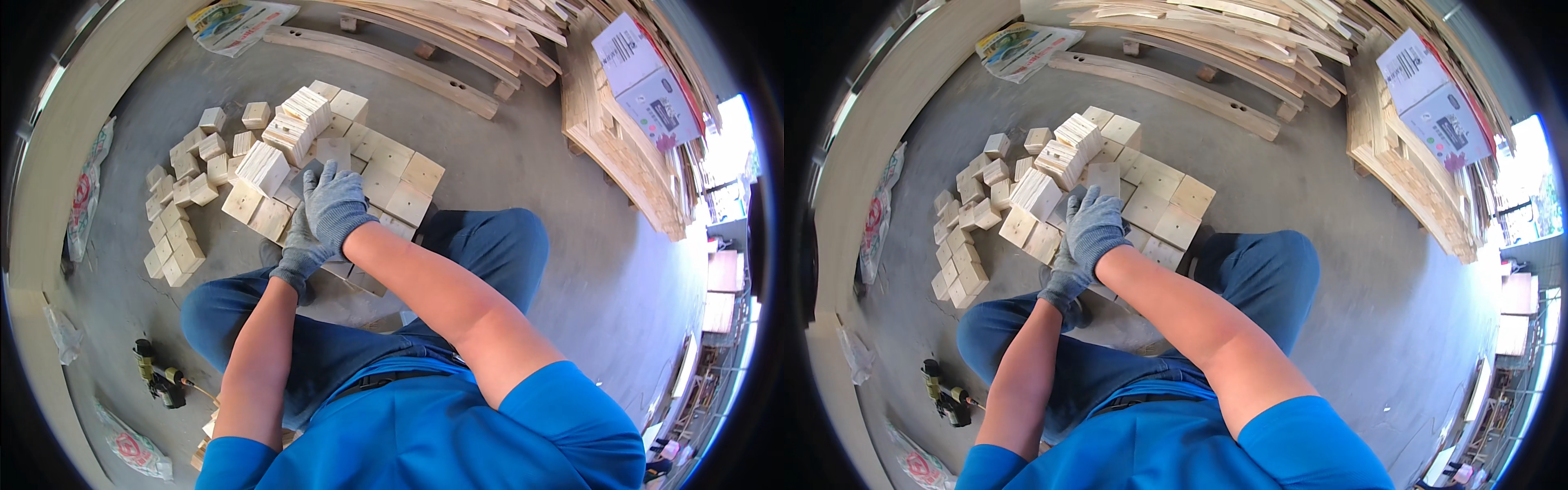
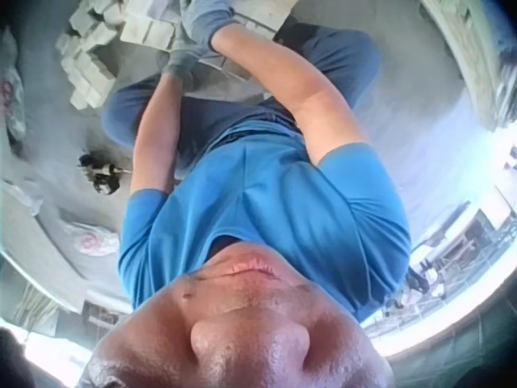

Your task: The person sits on the floor and sands small wooden blocks using a sanding block. They pick up blocks from a pile, sand each one, and place them back down. The person wears gloves and uses a handheld sanding block to smooth the surfaces of the wood pieces.

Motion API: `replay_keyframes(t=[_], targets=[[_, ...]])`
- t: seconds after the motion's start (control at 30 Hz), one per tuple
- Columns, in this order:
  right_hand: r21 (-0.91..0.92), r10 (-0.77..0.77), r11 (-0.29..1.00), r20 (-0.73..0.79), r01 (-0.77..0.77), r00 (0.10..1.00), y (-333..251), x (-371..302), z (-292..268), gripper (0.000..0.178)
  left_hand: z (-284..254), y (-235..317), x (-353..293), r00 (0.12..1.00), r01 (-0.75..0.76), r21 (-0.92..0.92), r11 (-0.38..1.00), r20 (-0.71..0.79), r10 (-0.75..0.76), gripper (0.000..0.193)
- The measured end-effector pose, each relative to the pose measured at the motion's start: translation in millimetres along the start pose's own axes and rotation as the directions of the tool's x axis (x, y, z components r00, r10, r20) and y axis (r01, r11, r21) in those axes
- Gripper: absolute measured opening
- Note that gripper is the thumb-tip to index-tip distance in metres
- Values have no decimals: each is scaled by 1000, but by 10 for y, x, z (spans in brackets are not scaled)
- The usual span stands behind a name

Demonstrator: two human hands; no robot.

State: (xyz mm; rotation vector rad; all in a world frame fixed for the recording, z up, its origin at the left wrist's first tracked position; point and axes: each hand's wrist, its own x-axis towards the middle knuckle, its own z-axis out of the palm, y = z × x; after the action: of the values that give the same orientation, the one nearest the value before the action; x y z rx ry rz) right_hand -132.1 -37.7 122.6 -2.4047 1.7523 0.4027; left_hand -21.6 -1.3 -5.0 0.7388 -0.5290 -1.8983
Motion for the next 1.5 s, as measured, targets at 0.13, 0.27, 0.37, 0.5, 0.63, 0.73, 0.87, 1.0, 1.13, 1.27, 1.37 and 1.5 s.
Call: replay_keyframes(t=[0.13, 0.27, 0.37, 0.5, 0.63, 0.73, 0.87, 1.0, 1.13, 1.27, 1.37, 1.5], targets=[[-38, -31, 999, 55, 33, 998, 8, -6, -98, 64, 492, 271, -184, 979, -195, 846, 495, 142, 143, 94], [-100, -63, 993, 40, 66, 997, -20, 10, -66, 65, 784, 450, -294, 991, -107, 950, 292, 77, 110, 103], [-156, -22, 988, -1, 21, 1000, -74, 56, 40, 66, 596, 340, -245, 959, -255, 884, 393, 178, 221, 103], [-209, -31, 977, -5, 29, 1000, -120, 31, 18, 66, -68, 23, -70, 964, -197, 784, 588, 44, 263, 98], [-241, -68, 969, -33, 59, 997, -144, 25, 26, 66, -639, -114, -54, 971, -21, 816, 578, -120, 205, 93], [-286, -56, 957, -42, 42, 998, -132, 42, 112, 65, -629, -90, -25, 985, 51, 902, 428, -116, 129, 92], [-301, -41, 953, -31, 30, 999, -145, 34, 133, 69, -704, -62, -29, 991, 123, 987, 104, -127, 39, 93], [-304, -27, 952, -25, 18, 999, -100, -9, 101, 69, -921, -205, 83, 994, 88, 980, 181, -97, 42, 95], [-336, -27, 942, -45, 10, 999, -232, 23, 50, 70, -1479, -306, 153, 989, 46, 997, 61, -54, 134, 105], [-364, -3, 931, -44, -13, 999, -194, 57, 146, 70, -1525, -414, 212, 994, 53, 998, 19, -55, 94, 105], [-326, -61, 945, -77, 33, 995, -205, 39, 117, 59, -1626, -363, 191, 992, 92, 995, 30, -94, 84, 105], [-293, -80, 954, -72, 56, 994, -170, 50, 95, 61, -1461, -316, 151, 992, 102, 989, 109, -110, 69, 101]])
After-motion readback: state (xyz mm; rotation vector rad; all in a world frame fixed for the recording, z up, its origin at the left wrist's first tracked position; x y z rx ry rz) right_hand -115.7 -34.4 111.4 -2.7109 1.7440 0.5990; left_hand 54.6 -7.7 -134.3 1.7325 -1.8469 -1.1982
